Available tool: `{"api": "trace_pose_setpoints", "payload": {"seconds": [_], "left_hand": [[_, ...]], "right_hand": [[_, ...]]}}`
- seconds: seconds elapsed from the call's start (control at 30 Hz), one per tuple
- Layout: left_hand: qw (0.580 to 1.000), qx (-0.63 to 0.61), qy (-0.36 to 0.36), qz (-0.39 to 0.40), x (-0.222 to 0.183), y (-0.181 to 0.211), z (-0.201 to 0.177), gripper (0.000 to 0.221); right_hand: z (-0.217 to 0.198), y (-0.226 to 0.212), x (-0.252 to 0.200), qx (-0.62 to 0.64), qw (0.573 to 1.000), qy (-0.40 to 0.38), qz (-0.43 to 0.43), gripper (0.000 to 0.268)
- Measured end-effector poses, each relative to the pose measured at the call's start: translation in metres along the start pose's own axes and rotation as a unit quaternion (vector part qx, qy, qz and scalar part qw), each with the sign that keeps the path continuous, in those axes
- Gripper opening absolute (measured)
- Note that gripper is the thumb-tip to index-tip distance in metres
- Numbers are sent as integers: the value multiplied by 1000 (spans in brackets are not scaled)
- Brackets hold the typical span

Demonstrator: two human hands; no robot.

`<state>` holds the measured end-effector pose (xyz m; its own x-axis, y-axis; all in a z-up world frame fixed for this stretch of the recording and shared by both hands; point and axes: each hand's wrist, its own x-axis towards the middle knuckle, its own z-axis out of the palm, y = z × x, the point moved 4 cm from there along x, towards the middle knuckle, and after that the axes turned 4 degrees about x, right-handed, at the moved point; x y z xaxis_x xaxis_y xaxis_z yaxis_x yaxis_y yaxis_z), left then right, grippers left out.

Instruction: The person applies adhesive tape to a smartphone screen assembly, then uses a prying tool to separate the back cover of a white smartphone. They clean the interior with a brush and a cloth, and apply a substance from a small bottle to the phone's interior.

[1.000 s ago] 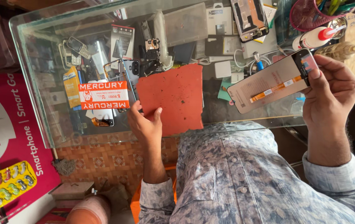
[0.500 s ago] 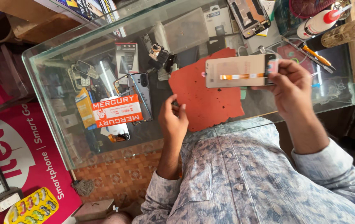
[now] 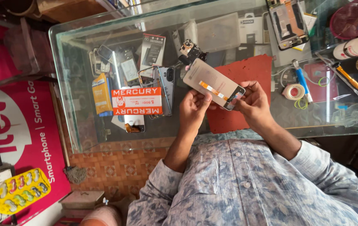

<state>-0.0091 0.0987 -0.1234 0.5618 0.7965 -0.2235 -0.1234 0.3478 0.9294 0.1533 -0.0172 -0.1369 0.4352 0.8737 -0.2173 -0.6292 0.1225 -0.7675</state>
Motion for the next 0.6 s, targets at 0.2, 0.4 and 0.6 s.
{"api": "trace_pose_setpoints", "payload": {"seconds": [0.2,0.4,0.6], "left_hand": [[997,7,70,37,2,-10,-34,29],[964,159,190,99,-10,36,-118,28],[888,383,239,92,-17,69,-142,25]], "right_hand": [[19,9,-8,-56,993,-94,52,36],[21,-26,-4,-179,982,-61,-21,21],[-27,-113,41,-661,682,111,-291,32]]}}
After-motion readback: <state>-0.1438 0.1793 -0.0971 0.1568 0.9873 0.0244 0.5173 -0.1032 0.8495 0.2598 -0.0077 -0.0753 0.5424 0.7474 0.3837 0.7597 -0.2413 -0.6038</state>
